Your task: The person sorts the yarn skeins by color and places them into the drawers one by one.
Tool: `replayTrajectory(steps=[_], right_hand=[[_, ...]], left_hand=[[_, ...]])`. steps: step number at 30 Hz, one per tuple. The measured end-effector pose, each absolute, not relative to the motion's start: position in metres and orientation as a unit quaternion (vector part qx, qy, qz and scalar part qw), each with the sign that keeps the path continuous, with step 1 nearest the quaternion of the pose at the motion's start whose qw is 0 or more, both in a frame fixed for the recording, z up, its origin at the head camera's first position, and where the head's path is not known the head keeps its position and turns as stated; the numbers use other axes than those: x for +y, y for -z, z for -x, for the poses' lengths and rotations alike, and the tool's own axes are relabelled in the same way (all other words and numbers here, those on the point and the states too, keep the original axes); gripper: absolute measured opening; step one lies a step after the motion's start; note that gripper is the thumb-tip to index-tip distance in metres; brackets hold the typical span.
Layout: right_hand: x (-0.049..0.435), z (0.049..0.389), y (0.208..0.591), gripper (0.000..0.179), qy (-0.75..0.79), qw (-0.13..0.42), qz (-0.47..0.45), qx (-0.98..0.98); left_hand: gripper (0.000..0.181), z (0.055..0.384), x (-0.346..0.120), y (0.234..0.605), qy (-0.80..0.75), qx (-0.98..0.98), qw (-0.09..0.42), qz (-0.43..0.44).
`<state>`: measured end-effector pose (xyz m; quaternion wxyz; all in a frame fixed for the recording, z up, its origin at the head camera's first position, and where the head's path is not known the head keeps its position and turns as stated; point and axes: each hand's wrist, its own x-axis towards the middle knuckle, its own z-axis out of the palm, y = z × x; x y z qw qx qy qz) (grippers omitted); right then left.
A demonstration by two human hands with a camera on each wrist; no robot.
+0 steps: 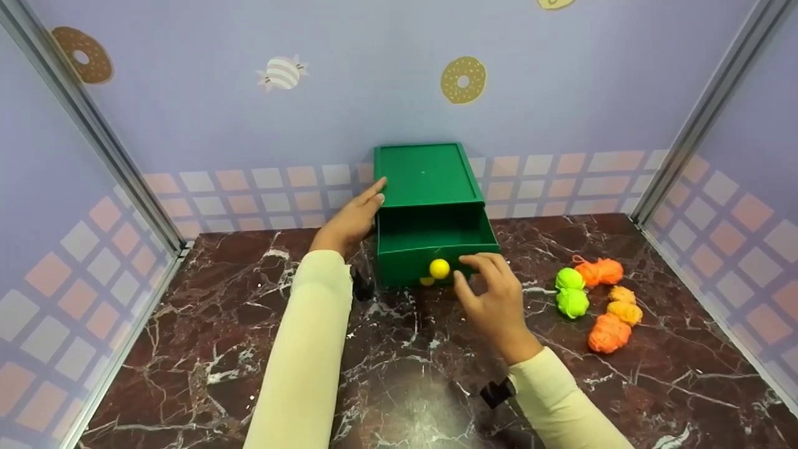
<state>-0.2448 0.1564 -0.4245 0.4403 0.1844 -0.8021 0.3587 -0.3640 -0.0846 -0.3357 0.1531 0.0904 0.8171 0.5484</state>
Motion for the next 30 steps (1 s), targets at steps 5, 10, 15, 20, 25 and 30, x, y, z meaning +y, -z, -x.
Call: replayTrajectory(steps=[5,10,15,20,25,30], right_hand=[[0.167,0.244,0.425,0.016,-0.360,0.450,-0.174,-0.799],[0.179,0.244,0.427,0.011,-0.357,0.452,-0.156,-0.803],[0.190,0.247,0.433,0.010,-0.363,0.454,-0.141,-0.801],[0.201,0.249,0.438,0.009,-0.376,0.456,-0.122,-0.797],[0.209,0.251,0.441,0.008,-0.389,0.451,-0.104,-0.797],[0.218,0.255,0.444,0.008,-0.389,0.458,-0.088,-0.795]], left_hand=[[0.048,0.372,-0.083,0.345,-0.552,0.816,0.144,-0.096],[0.048,0.373,-0.082,0.348,-0.543,0.820,0.142,-0.107],[0.048,0.373,-0.083,0.350,-0.547,0.819,0.138,-0.099],[0.048,0.374,-0.083,0.350,-0.549,0.818,0.137,-0.100],[0.048,0.373,-0.084,0.350,-0.545,0.821,0.136,-0.105],[0.047,0.373,-0.084,0.349,-0.539,0.824,0.133,-0.111]])
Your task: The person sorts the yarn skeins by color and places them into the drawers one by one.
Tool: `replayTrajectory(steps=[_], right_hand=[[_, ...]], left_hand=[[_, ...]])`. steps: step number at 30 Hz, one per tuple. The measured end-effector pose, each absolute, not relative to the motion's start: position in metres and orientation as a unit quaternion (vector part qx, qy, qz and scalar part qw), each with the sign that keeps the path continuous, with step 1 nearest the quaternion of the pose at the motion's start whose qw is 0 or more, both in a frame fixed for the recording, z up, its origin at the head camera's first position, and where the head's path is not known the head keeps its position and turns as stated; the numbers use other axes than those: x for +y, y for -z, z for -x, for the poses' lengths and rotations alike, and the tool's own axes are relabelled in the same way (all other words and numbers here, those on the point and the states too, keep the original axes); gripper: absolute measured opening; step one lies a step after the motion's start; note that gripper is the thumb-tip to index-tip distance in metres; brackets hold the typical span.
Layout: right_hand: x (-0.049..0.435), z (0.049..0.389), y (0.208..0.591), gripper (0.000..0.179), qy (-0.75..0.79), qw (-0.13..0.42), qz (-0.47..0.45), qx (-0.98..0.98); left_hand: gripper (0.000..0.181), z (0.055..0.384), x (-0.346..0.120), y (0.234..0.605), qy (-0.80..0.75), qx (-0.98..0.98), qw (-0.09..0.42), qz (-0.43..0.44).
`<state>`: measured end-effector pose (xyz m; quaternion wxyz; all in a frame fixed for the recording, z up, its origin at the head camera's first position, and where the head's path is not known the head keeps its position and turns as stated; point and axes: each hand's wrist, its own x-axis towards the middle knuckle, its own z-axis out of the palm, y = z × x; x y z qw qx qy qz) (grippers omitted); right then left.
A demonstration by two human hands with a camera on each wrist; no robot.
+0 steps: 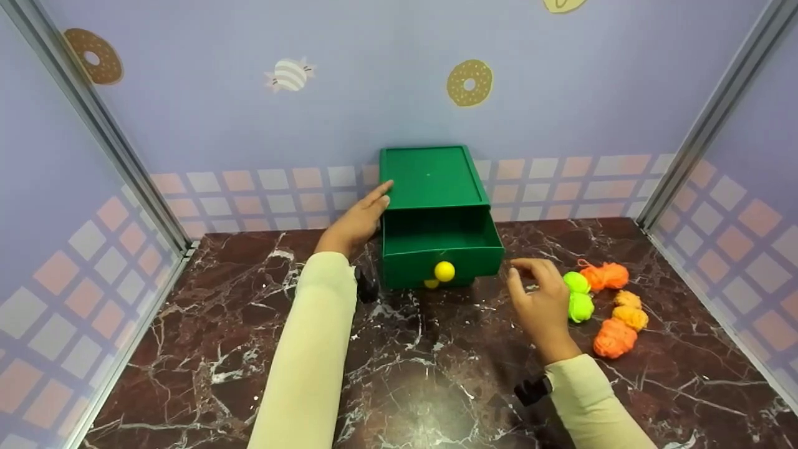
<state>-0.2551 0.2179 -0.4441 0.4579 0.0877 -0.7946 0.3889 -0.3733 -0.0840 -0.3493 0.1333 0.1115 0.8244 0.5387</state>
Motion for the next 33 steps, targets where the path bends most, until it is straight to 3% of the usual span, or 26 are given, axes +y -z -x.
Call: replayTrajectory(steps=[7,25,33], right_hand=[[0.235,0.259,0.449,0.009,-0.380,0.437,-0.059,-0.813],[0.277,0.268,0.461,0.026,-0.349,0.238,0.051,-0.905],[0.292,0.267,0.463,0.033,-0.333,0.190,0.063,-0.921]], left_hand=[[0.046,0.373,-0.083,0.350,-0.561,0.806,0.146,-0.118],[0.049,0.371,-0.087,0.351,-0.609,0.772,0.152,-0.103],[0.049,0.372,-0.089,0.353,-0.613,0.768,0.152,-0.107]])
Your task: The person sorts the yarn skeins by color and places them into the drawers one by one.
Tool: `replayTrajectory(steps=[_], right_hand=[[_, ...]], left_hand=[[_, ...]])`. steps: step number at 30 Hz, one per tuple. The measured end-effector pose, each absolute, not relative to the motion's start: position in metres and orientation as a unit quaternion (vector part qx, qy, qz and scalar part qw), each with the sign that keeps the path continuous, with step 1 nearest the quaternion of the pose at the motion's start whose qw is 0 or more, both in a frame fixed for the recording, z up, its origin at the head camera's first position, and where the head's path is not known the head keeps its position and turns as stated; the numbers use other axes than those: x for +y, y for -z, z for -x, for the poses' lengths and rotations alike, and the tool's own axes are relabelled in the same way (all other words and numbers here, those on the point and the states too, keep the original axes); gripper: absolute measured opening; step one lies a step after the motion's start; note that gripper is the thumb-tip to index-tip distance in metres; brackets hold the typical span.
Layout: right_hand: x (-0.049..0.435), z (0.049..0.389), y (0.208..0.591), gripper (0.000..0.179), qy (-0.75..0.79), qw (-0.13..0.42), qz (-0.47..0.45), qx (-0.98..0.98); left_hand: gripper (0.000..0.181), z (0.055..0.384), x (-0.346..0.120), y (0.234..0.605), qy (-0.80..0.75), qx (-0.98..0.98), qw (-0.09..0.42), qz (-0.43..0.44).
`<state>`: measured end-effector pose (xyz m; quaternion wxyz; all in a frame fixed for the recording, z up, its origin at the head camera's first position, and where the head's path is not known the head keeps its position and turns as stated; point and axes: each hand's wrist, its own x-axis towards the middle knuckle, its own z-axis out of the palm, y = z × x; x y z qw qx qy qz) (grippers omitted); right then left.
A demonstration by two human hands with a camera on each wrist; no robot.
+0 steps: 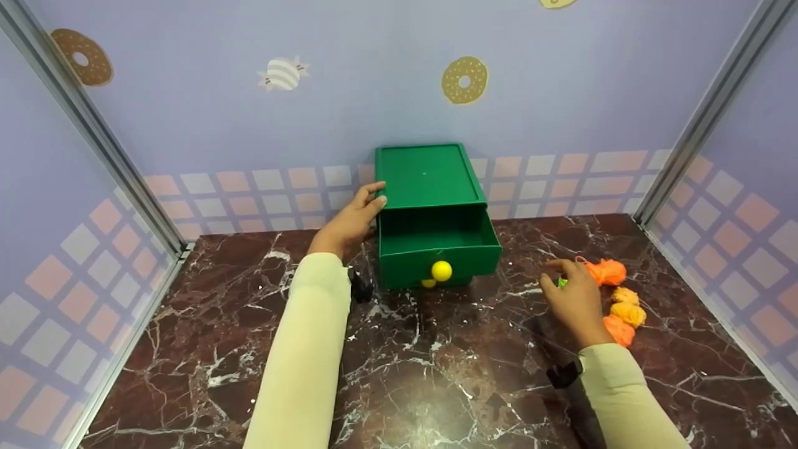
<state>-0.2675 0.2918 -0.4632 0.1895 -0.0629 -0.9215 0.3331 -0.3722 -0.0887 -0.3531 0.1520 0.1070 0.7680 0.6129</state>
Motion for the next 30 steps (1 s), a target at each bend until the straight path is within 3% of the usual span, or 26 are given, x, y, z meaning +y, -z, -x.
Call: replayTrajectory(steps=[23,30], right_hand=[[0.309,0.272,0.461,0.040,-0.307,0.135,0.050,-0.941],[0.321,0.271,0.467,0.043,-0.264,0.090,0.061,-0.958]], left_hand=[[0.057,0.372,-0.090,0.354,-0.639,0.751,0.148,-0.078],[0.056,0.371,-0.088,0.356,-0.633,0.756,0.144,-0.079]])
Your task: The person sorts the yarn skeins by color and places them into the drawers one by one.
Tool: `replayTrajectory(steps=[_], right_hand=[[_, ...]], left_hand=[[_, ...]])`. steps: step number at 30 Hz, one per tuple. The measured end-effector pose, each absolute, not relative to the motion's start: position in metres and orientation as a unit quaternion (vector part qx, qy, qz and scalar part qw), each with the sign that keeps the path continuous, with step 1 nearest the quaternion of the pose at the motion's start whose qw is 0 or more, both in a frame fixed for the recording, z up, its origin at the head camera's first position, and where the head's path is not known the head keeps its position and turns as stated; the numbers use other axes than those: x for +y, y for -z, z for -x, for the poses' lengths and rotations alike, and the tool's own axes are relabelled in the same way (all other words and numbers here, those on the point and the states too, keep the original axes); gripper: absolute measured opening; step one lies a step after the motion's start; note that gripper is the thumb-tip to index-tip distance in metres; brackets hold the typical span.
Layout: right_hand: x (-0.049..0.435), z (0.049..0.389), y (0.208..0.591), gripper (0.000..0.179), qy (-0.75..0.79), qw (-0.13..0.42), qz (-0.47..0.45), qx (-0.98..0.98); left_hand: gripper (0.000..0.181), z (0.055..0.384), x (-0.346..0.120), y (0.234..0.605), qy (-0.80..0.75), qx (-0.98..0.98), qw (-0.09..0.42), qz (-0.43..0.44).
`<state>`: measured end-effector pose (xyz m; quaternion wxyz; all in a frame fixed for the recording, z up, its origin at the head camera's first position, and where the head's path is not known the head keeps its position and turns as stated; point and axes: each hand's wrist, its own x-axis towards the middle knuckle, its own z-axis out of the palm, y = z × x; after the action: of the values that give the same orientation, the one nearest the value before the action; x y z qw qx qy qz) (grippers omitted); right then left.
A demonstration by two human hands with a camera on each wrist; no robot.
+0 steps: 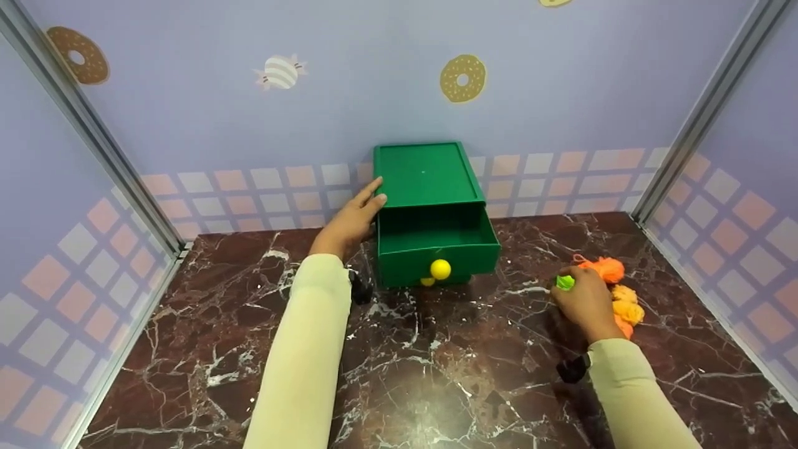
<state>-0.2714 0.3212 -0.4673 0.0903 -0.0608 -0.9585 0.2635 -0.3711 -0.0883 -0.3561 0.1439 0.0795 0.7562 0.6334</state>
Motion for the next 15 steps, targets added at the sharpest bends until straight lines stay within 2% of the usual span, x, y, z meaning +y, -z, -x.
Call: replayTrajectory(steps=[10,15], right_hand=[[0.3282,0.2708,0.4703,0.046,-0.244,0.035,0.072,-0.966],[0.3302,0.2700,0.4727,0.045,-0.230,0.028,0.064,-0.971]], left_hand=[[0.057,0.3704,-0.0881,0.3572,-0.633,0.754,0.147,-0.092],[0.056,0.3709,-0.0881,0.3577,-0.638,0.751,0.146,-0.088]])
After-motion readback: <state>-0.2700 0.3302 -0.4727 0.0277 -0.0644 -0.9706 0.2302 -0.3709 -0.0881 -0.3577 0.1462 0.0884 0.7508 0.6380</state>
